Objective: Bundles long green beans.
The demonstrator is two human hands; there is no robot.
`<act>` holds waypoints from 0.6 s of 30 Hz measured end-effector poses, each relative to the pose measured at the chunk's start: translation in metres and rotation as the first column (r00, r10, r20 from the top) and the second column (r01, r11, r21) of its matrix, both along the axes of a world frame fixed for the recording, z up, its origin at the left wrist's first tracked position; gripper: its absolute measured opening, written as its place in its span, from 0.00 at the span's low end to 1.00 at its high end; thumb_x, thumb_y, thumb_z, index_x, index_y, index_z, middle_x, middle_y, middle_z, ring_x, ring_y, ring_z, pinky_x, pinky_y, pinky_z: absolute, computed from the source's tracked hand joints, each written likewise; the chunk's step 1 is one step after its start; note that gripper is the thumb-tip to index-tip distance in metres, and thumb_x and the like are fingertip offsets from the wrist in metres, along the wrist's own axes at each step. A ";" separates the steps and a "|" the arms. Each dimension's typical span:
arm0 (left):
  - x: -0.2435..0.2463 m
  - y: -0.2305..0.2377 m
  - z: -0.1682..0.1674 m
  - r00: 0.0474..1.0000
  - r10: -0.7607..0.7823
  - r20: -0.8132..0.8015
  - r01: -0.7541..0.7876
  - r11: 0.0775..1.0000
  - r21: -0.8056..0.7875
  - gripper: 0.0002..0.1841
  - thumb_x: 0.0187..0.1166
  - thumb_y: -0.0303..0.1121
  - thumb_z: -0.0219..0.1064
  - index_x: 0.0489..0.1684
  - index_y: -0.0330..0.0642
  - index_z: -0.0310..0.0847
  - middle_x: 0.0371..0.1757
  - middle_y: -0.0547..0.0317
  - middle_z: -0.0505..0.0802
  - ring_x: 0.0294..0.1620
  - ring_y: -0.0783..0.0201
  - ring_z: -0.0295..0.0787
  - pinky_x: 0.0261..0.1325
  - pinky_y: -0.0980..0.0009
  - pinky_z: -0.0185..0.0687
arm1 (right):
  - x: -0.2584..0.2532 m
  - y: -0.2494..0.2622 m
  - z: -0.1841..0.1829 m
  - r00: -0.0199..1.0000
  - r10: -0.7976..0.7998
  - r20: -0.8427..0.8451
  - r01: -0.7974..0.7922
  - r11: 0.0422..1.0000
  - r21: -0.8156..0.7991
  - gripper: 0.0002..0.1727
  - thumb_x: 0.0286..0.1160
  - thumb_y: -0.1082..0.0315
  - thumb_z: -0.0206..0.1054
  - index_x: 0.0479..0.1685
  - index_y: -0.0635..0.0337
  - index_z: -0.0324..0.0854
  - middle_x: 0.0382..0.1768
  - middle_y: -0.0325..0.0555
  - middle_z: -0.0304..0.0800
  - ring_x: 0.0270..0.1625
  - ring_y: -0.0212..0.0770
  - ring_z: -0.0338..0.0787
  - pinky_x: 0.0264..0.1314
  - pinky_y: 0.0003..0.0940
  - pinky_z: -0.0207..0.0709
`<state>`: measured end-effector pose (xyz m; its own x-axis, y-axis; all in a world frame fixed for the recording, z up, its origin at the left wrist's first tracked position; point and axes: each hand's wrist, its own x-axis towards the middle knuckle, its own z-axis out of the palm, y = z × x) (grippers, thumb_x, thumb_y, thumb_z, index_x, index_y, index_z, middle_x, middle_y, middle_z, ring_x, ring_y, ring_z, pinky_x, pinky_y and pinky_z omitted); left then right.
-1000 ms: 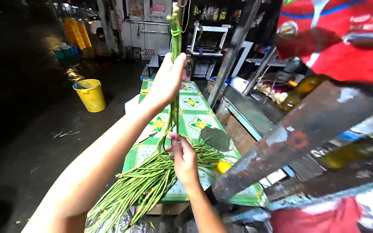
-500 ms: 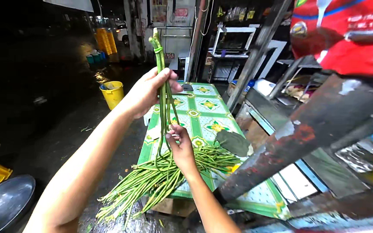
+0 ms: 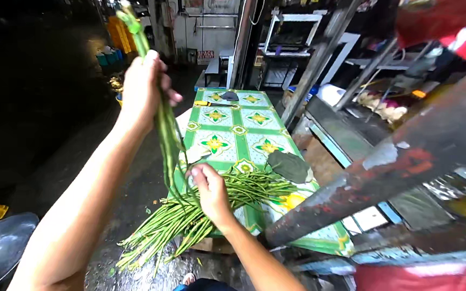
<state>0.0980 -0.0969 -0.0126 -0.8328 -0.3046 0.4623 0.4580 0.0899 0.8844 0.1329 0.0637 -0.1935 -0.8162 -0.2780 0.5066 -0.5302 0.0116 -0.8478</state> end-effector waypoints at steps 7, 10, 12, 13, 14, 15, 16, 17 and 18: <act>-0.046 -0.001 -0.009 0.991 0.092 0.101 -0.083 0.992 -0.096 0.14 0.96 0.42 0.46 0.65 0.42 0.63 0.27 0.64 0.82 0.21 0.67 0.85 0.27 0.69 0.89 | 0.055 0.072 -0.056 0.859 0.386 0.335 -0.418 0.908 0.026 0.17 0.92 0.67 0.49 0.51 0.68 0.83 0.27 0.36 0.83 0.23 0.23 0.81 0.27 0.20 0.81; -0.066 0.040 -0.017 0.992 -0.077 0.104 0.083 0.995 -0.054 0.16 0.97 0.40 0.43 0.70 0.39 0.60 0.31 0.57 0.85 0.30 0.62 0.90 0.36 0.65 0.92 | 0.067 0.106 -0.065 0.889 0.285 0.359 -0.311 0.950 0.017 0.15 0.92 0.66 0.50 0.52 0.64 0.83 0.27 0.29 0.83 0.22 0.18 0.80 0.25 0.16 0.79; -0.079 0.061 -0.009 0.991 -0.134 -0.029 0.135 0.991 0.010 0.15 0.97 0.37 0.43 0.66 0.35 0.64 0.34 0.56 0.86 0.36 0.63 0.90 0.44 0.66 0.90 | 0.073 0.123 -0.068 0.916 0.179 0.359 -0.204 0.978 0.032 0.14 0.90 0.69 0.51 0.52 0.64 0.83 0.28 0.28 0.85 0.24 0.17 0.81 0.26 0.15 0.79; -0.083 0.068 -0.003 0.987 -0.135 -0.092 0.138 0.990 0.029 0.14 0.96 0.35 0.44 0.65 0.33 0.66 0.38 0.54 0.87 0.39 0.63 0.89 0.47 0.67 0.89 | 0.077 0.129 -0.069 0.922 0.140 0.362 -0.161 0.986 0.028 0.14 0.89 0.70 0.51 0.52 0.64 0.83 0.29 0.27 0.86 0.25 0.17 0.81 0.27 0.14 0.79; -0.085 0.073 0.004 0.982 -0.127 -0.141 0.132 0.991 0.028 0.13 0.95 0.33 0.45 0.61 0.32 0.69 0.40 0.53 0.86 0.42 0.64 0.87 0.50 0.68 0.87 | 0.080 0.135 -0.071 0.923 0.112 0.368 -0.128 0.992 0.018 0.13 0.89 0.72 0.51 0.52 0.64 0.82 0.29 0.27 0.86 0.25 0.17 0.82 0.28 0.15 0.80; -0.085 0.076 0.009 0.978 -0.115 -0.173 0.119 0.993 0.009 0.12 0.94 0.31 0.47 0.56 0.32 0.73 0.42 0.53 0.86 0.44 0.65 0.86 0.51 0.69 0.85 | 0.084 0.139 -0.073 0.923 0.089 0.375 -0.102 0.995 0.014 0.13 0.88 0.73 0.51 0.53 0.65 0.82 0.30 0.27 0.87 0.26 0.18 0.83 0.29 0.15 0.81; -0.085 0.076 0.010 0.976 -0.098 -0.194 0.096 0.995 -0.020 0.11 0.92 0.30 0.50 0.50 0.32 0.77 0.41 0.54 0.85 0.42 0.66 0.84 0.49 0.71 0.83 | 0.088 0.141 -0.075 0.922 0.070 0.382 -0.082 0.997 0.015 0.13 0.87 0.74 0.51 0.53 0.66 0.82 0.31 0.28 0.87 0.28 0.19 0.84 0.31 0.16 0.82; -0.084 0.074 0.006 0.976 -0.094 -0.198 0.080 0.994 -0.077 0.10 0.91 0.30 0.54 0.49 0.33 0.79 0.41 0.55 0.86 0.42 0.68 0.84 0.48 0.72 0.82 | 0.092 0.143 -0.077 0.922 0.059 0.382 -0.071 0.997 0.019 0.13 0.87 0.75 0.52 0.54 0.66 0.82 0.32 0.28 0.89 0.30 0.19 0.86 0.35 0.17 0.84; -0.082 0.070 -0.005 0.977 -0.094 -0.191 0.065 0.986 -0.156 0.10 0.89 0.31 0.57 0.51 0.34 0.81 0.43 0.55 0.86 0.44 0.68 0.84 0.50 0.72 0.81 | 0.096 0.144 -0.079 0.925 0.059 0.377 -0.075 0.997 0.029 0.13 0.87 0.75 0.53 0.55 0.67 0.82 0.34 0.29 0.90 0.34 0.20 0.88 0.40 0.19 0.86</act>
<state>0.0163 -0.0264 -0.0180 -0.7394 -0.1572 0.6546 0.6329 0.1691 0.7555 0.2289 0.2082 -0.2721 -0.9230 -0.3527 0.1538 -0.1742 0.0267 -0.9843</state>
